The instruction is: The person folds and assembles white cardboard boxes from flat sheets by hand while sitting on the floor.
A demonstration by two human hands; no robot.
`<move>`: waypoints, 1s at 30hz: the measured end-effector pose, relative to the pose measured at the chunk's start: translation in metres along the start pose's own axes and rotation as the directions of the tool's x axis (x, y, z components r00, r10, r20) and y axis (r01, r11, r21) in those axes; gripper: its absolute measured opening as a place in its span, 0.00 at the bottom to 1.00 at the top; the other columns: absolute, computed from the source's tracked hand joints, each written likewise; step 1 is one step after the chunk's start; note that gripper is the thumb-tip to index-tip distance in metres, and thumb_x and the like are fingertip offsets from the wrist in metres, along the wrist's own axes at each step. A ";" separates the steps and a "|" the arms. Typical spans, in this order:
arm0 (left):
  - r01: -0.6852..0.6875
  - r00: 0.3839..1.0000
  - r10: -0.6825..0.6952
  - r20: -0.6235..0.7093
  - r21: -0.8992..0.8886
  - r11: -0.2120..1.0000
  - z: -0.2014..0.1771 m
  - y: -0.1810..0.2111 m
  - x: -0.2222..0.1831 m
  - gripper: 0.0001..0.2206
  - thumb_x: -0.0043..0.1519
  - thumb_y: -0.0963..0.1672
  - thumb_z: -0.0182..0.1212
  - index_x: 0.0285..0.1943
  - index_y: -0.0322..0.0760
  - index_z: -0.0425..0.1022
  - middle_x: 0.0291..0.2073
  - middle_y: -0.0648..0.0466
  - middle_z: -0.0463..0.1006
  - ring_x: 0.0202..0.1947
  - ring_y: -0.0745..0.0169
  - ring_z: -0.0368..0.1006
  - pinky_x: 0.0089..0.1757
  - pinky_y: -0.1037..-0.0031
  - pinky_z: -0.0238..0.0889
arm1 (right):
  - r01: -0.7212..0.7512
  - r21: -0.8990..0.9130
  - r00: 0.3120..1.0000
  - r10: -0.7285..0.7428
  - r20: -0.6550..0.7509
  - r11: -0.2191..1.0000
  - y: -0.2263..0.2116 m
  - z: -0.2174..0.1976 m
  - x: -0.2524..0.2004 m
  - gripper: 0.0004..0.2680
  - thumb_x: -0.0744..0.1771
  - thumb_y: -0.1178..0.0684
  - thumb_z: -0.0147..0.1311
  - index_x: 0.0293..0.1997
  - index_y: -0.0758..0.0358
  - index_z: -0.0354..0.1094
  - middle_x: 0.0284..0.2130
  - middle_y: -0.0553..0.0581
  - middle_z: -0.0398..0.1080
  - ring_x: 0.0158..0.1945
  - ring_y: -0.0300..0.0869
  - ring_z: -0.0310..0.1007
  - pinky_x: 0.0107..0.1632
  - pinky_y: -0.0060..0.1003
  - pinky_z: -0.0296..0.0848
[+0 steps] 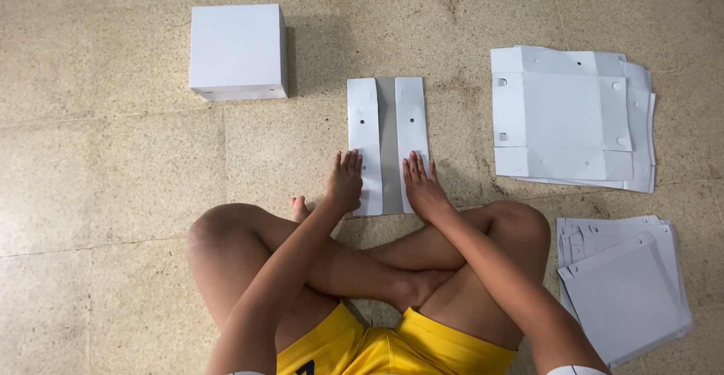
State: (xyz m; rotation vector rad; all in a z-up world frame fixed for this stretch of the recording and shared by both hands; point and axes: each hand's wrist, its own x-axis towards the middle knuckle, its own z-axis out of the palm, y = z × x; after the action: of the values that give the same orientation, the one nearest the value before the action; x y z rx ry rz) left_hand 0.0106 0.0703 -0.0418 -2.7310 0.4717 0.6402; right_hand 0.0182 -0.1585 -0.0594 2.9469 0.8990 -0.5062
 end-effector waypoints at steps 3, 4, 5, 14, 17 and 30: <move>-0.014 0.994 0.008 0.112 0.054 0.998 0.000 0.005 0.015 0.55 0.50 0.59 0.64 0.79 0.26 0.36 0.77 0.39 0.40 0.77 0.44 0.35 0.70 0.45 0.20 | -0.033 -0.018 0.999 0.033 0.006 0.999 -0.003 -0.004 0.003 0.26 0.68 0.62 0.38 0.76 0.75 0.32 0.74 0.78 0.29 0.77 0.64 0.31 0.71 0.69 0.35; -0.016 0.993 0.010 0.120 0.049 0.999 0.000 0.005 0.016 0.55 0.50 0.59 0.64 0.79 0.26 0.36 0.77 0.39 0.40 0.77 0.44 0.35 0.70 0.45 0.20 | -0.030 -0.015 0.999 0.030 0.015 0.999 -0.007 -0.006 0.004 0.26 0.68 0.62 0.38 0.76 0.75 0.32 0.74 0.78 0.29 0.77 0.64 0.31 0.71 0.69 0.35; -0.012 0.993 0.007 0.122 0.035 0.999 0.000 0.005 0.015 0.55 0.51 0.58 0.63 0.78 0.25 0.35 0.77 0.38 0.39 0.77 0.42 0.34 0.70 0.45 0.20 | -0.067 -0.051 0.998 0.068 0.020 0.996 -0.012 -0.008 0.005 0.26 0.68 0.61 0.38 0.76 0.75 0.32 0.74 0.79 0.30 0.77 0.64 0.31 0.71 0.69 0.35; -0.027 0.997 0.016 -0.071 -0.161 0.987 0.005 -0.010 -0.009 0.53 0.55 0.62 0.56 0.80 0.31 0.33 0.78 0.41 0.35 0.78 0.44 0.30 0.69 0.40 0.26 | -0.126 0.008 0.992 0.125 0.032 0.992 -0.024 -0.033 -0.002 0.29 0.66 0.63 0.41 0.76 0.74 0.30 0.74 0.78 0.28 0.78 0.64 0.28 0.72 0.67 0.35; 0.001 0.985 -0.042 -0.169 -0.238 0.971 -0.007 -0.011 -0.026 0.58 0.49 0.66 0.58 0.80 0.34 0.35 0.79 0.43 0.34 0.78 0.46 0.31 0.69 0.40 0.30 | -0.121 0.134 0.993 0.118 0.027 0.984 -0.015 -0.040 -0.001 0.30 0.64 0.65 0.41 0.77 0.70 0.30 0.74 0.76 0.27 0.78 0.63 0.28 0.72 0.68 0.34; 0.043 0.989 -0.091 -0.119 -0.361 0.932 0.001 -0.025 -0.010 0.50 0.44 0.50 0.79 0.77 0.52 0.53 0.72 0.57 0.61 0.73 0.56 0.54 0.67 0.33 0.38 | -0.216 0.579 0.958 0.284 -0.027 0.786 0.044 0.001 -0.008 0.26 0.59 0.53 0.71 0.64 0.51 0.67 0.61 0.55 0.60 0.66 0.52 0.64 0.63 0.48 0.70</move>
State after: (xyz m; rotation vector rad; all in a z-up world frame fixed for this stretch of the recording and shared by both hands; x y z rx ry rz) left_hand 0.0114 0.0954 -0.0330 -3.1353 0.3133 0.5752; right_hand 0.0355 -0.1992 -0.0613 3.5966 0.3763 -0.7048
